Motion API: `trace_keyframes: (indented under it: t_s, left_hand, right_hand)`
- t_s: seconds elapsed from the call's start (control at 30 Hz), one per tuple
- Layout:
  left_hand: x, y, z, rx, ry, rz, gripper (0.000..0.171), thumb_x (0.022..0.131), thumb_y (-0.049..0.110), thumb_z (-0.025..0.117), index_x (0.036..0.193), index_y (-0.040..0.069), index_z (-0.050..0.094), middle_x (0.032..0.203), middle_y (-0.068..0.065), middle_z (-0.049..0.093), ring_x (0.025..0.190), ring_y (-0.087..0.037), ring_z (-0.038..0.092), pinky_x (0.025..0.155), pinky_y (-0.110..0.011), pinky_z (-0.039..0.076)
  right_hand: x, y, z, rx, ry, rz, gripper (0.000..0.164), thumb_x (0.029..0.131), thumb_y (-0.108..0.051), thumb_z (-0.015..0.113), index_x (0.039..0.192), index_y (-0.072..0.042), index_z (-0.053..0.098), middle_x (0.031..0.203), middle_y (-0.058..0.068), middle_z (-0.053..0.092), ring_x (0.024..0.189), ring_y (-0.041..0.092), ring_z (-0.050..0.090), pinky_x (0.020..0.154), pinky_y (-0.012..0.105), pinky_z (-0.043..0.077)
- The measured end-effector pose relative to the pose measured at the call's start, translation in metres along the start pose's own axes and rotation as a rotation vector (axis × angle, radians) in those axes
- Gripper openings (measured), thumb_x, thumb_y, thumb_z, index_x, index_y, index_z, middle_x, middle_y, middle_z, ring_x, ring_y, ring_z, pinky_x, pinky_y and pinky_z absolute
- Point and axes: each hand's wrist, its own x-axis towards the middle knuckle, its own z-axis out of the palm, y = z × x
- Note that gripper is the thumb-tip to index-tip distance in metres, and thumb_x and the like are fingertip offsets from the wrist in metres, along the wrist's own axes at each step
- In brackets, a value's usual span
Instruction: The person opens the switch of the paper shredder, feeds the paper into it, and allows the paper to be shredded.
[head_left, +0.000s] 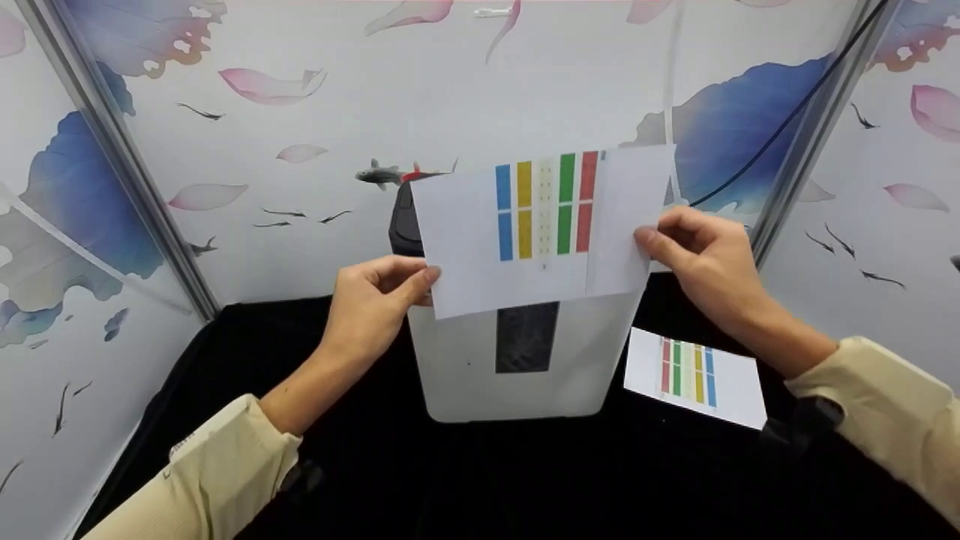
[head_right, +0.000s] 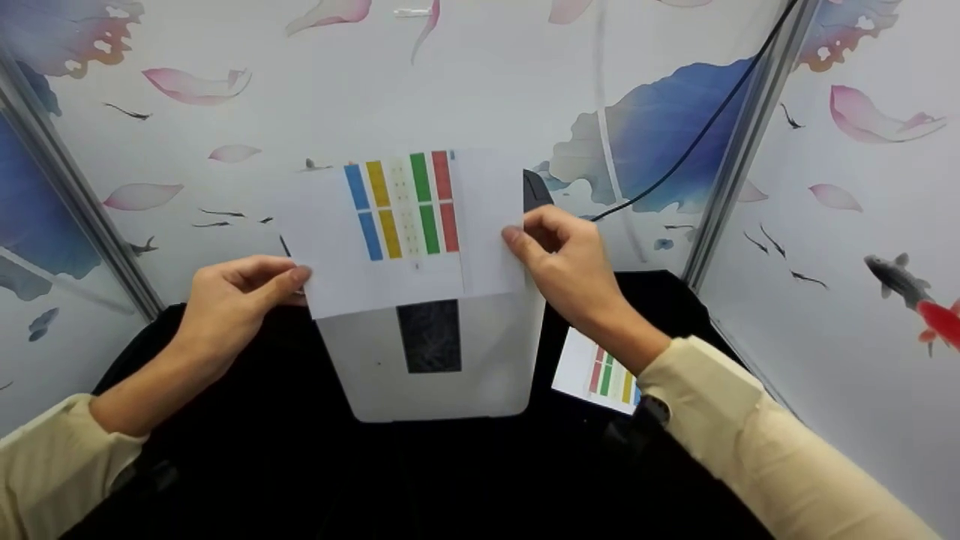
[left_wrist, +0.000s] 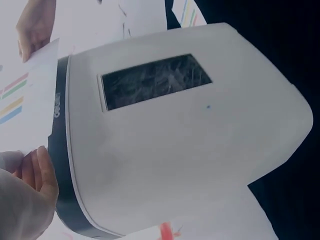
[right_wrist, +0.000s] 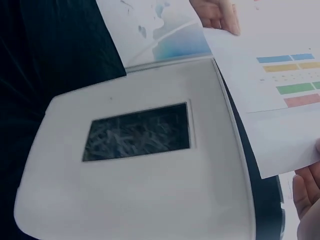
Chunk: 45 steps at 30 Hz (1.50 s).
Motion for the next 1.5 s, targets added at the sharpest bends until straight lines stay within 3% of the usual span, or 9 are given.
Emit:
trace_keyframes:
  t_s: [0.23, 0.5, 0.77, 0.93, 1.3, 1.5]
  left_hand:
    - [0.018, 0.007, 0.0, -0.002, 0.001, 0.012, 0.016, 0.081, 0.014, 0.07, 0.092, 0.002, 0.071, 0.083, -0.011, 0.07, 0.065, -0.016, 0.067, 0.069, -0.028, 0.057]
    - [0.04, 0.014, 0.004, 0.055, 0.012, 0.044, 0.019, 0.081, 0.02, 0.07, 0.094, 0.006, 0.071, 0.087, -0.009, 0.07, 0.067, -0.013, 0.067, 0.071, -0.027, 0.056]
    - [0.07, 0.014, 0.008, 0.089, 0.063, 0.075, 0.021, 0.082, 0.019, 0.069, 0.096, 0.004, 0.071, 0.089, -0.008, 0.068, 0.071, -0.007, 0.062, 0.068, -0.02, 0.055]
    - [0.085, 0.014, 0.007, 0.125, 0.107, 0.09, 0.021, 0.082, 0.017, 0.069, 0.097, 0.003, 0.07, 0.089, -0.011, 0.069, 0.067, -0.009, 0.063, 0.067, -0.021, 0.055]
    - [0.103, 0.019, 0.01, 0.198, 0.188, -0.027, 0.02, 0.079, 0.02, 0.071, 0.096, 0.009, 0.073, 0.092, -0.008, 0.071, 0.071, -0.011, 0.065, 0.068, -0.02, 0.054]
    - [0.11, 0.015, 0.013, 0.272, 0.23, -0.03, 0.018, 0.077, 0.021, 0.073, 0.093, 0.013, 0.074, 0.095, -0.005, 0.072, 0.081, -0.01, 0.066, 0.069, -0.017, 0.051]
  right_hand:
    - [0.021, -0.004, -0.004, -0.066, -0.013, -0.027, 0.019, 0.085, -0.017, 0.065, 0.088, 0.002, 0.066, 0.077, -0.004, 0.068, 0.068, 0.006, 0.06, 0.063, 0.018, 0.051]
    - [0.04, -0.005, -0.008, -0.099, 0.052, -0.031, 0.018, 0.085, -0.019, 0.066, 0.085, -0.001, 0.065, 0.071, -0.007, 0.063, 0.065, 0.004, 0.054, 0.06, 0.017, 0.047]
    - [0.062, -0.008, -0.005, -0.041, 0.112, 0.05, 0.014, 0.081, -0.018, 0.07, 0.082, -0.005, 0.068, 0.065, -0.009, 0.062, 0.063, 0.003, 0.053, 0.06, 0.015, 0.045]
    - [0.075, -0.008, 0.001, -0.088, 0.119, 0.068, 0.016, 0.081, -0.023, 0.07, 0.084, -0.007, 0.069, 0.065, -0.011, 0.06, 0.063, 0.003, 0.052, 0.057, 0.016, 0.042]
    - [0.094, 0.0, 0.007, -0.088, 0.128, 0.15, 0.02, 0.08, -0.025, 0.071, 0.088, -0.006, 0.069, 0.068, -0.01, 0.059, 0.068, 0.004, 0.056, 0.063, 0.013, 0.048]
    - [0.095, 0.009, 0.008, -0.137, 0.121, 0.152, 0.023, 0.08, -0.027, 0.071, 0.088, -0.006, 0.069, 0.067, -0.011, 0.058, 0.065, 0.003, 0.052, 0.058, 0.014, 0.042]
